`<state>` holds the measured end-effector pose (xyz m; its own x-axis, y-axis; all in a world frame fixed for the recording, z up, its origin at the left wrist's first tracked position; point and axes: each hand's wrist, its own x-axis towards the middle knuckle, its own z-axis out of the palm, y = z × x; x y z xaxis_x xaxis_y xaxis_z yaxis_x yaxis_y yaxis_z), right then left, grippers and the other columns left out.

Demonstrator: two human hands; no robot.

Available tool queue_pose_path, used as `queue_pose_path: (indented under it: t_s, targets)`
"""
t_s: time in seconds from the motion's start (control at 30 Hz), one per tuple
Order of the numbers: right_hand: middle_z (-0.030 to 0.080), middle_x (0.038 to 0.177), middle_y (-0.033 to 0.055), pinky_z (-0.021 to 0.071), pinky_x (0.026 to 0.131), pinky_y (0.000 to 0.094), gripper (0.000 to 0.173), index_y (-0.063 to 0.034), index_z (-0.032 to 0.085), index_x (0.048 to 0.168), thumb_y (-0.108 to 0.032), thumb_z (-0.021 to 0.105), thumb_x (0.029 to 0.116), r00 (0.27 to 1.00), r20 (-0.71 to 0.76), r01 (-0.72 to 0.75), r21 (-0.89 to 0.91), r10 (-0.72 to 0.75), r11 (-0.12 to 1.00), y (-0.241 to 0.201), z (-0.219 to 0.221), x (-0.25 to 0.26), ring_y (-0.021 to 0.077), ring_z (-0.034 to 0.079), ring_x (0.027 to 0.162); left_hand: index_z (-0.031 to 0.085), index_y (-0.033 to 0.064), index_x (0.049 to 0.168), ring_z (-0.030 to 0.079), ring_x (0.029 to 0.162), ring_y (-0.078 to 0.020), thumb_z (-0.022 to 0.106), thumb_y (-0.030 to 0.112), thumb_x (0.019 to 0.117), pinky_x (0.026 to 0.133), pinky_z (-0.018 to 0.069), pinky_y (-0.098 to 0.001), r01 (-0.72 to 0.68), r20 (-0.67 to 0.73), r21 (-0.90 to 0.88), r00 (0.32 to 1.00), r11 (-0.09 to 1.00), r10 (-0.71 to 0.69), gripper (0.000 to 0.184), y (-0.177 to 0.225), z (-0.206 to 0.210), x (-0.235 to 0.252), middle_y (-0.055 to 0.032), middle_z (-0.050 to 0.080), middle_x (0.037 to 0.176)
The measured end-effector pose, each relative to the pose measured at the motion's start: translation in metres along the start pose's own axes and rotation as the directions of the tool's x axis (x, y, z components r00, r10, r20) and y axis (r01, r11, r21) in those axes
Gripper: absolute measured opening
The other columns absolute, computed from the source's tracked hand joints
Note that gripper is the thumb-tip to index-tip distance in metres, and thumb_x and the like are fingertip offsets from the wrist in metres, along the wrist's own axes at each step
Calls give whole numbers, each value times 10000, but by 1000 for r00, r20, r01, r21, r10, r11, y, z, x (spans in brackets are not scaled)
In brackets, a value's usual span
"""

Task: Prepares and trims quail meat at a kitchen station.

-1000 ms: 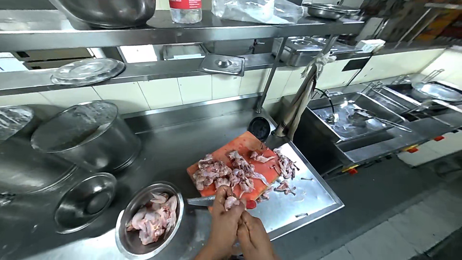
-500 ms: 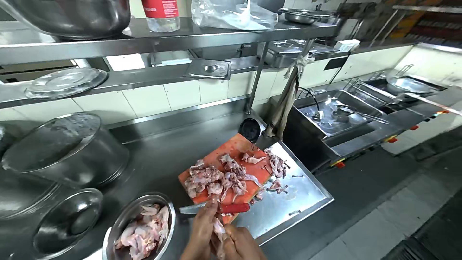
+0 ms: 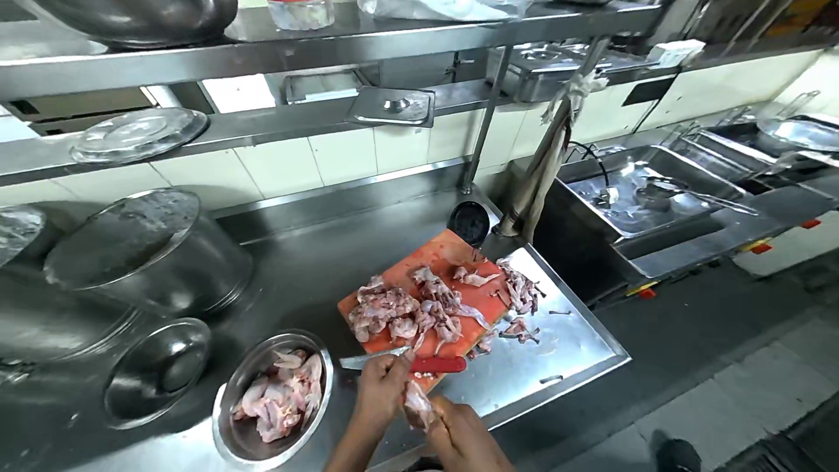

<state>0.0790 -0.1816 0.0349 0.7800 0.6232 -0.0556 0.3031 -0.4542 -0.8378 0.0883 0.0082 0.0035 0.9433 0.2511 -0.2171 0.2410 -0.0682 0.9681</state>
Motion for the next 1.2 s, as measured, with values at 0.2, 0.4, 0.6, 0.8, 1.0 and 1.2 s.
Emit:
queue_pose_path:
  t_s: [0.2, 0.4, 0.6, 0.8, 1.0, 1.2]
  targets:
    - [608, 671, 147, 517, 594, 487, 299, 23, 654, 921, -178, 460, 1028, 1000, 18, 8, -16, -8, 1000, -5, -8, -12, 280, 634, 623, 596, 80, 688, 531, 503, -100, 591, 270, 1012, 495, 474, -283, 173, 4, -253, 984, 952, -178, 376, -4, -2, 3, 3, 545, 588]
    - [627, 691, 156, 528, 614, 501, 319, 47, 668, 994, -178, 445, 1032, 998, 37, -44, -3, 44, 999, 6, -4, -6, 292, 646, 638, 627, 21, 888, 613, 567, -178, 522, 402, 1072, 543, 542, -344, 413, 101, -377, 908, 829, -407, 436, -12, -4, 6, -79, 619, 679]
    - [703, 910, 195, 564, 800, 593, 351, 15, 659, 1191, -216, 435, 1051, 991, -68, -129, -253, 116, 959, 15, -42, 74, 360, 707, 857, 577, 111, 1060, 511, 568, -108, 299, 542, 1096, 504, 436, -263, 407, 169, -225, 911, 885, -376, 514, -1, -30, 18, 6, 553, 742]
    - [697, 1024, 273, 516, 855, 682, 448, 18, 641, 1244, -353, 458, 1073, 954, -190, -295, -432, 234, 852, 49, -61, 131, 456, 688, 968, 689, 56, 1118, 677, 981, -246, 663, 370, 955, 912, 550, -477, 218, -149, 331, 973, 918, -177, 355, -40, -105, -3, -122, 696, 1050]
    - [633, 1282, 295, 479, 1015, 649, 489, 22, 666, 1275, -373, 602, 994, 923, 9, -331, -491, 385, 805, 76, -19, 89, 459, 617, 1199, 557, 128, 1438, 446, 1398, -427, 688, 227, 886, 1100, 433, -589, 619, -534, 653, 785, 438, -314, 576, -80, -196, -9, -219, 484, 1499]
    - [679, 1277, 157, 513, 1030, 549, 428, -83, 693, 1276, -395, 547, 1022, 894, 294, -171, -472, 338, 865, 40, 49, 87, 320, 653, 1194, 557, 127, 1435, 536, 1335, -394, 642, 249, 916, 1070, 462, -590, 670, -523, 614, 741, 418, -421, 540, -83, -206, 18, -203, 581, 1410]
